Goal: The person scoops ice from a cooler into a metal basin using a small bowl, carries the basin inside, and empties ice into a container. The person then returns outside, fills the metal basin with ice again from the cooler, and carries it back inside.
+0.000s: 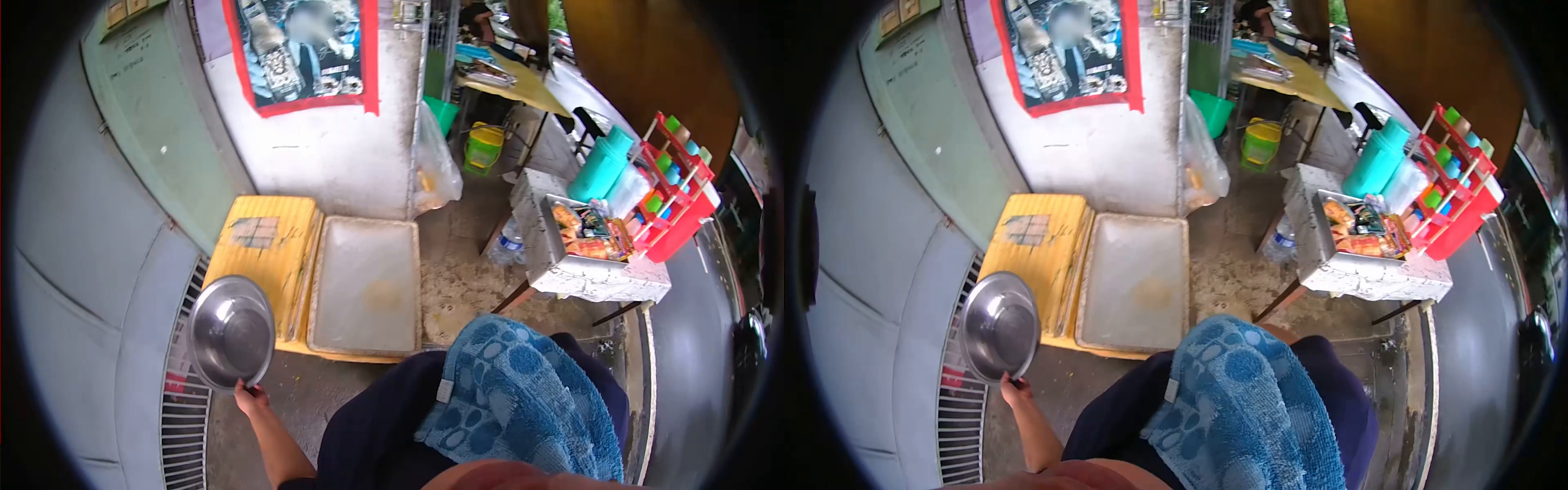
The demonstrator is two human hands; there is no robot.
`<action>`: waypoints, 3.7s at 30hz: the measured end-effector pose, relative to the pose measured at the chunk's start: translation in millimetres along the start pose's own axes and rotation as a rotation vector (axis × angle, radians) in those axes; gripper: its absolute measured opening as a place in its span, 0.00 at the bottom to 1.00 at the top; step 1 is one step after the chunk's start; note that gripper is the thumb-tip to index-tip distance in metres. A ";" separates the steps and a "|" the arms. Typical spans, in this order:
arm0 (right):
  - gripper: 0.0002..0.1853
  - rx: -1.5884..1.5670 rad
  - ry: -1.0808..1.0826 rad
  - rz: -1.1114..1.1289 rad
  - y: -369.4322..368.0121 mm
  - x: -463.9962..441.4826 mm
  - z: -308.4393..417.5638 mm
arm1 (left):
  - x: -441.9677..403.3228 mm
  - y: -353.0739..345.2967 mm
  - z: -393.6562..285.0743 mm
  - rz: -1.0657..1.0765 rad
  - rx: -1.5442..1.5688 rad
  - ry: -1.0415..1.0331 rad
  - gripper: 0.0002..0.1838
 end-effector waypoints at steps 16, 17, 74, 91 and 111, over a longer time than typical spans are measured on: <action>0.16 0.341 0.477 0.223 0.9 -117.8 125.7 | -122.4 -180.7 79.3 0.263 0.144 0.044 0.20; 0.16 0.413 0.536 0.243 3.3 -132.2 146.6 | -133.3 -166.6 90.3 0.249 0.095 0.096 0.25; 0.33 -1.858 0.274 0.185 -37.0 -430.8 267.0 | -135.0 -86.6 227.2 -0.138 -1.832 -0.677 0.17; 0.23 -1.804 0.340 0.222 73.8 -257.3 271.6 | -133.6 -86.1 224.4 -0.187 -1.822 -0.777 0.18; 0.26 -1.282 0.953 -0.011 141.4 -148.8 561.7 | -130.7 -81.5 224.1 -0.233 -1.794 -0.687 0.18</action>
Point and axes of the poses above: each hand's wrist, its own x-axis away from the middle knuckle, its own y-axis out of the back of the hand, z = x × y, the point moved 4 cm from there along -x, towards the middle knuckle, and after that the axes turned 4 degrees about z, right-handed, at the moved point
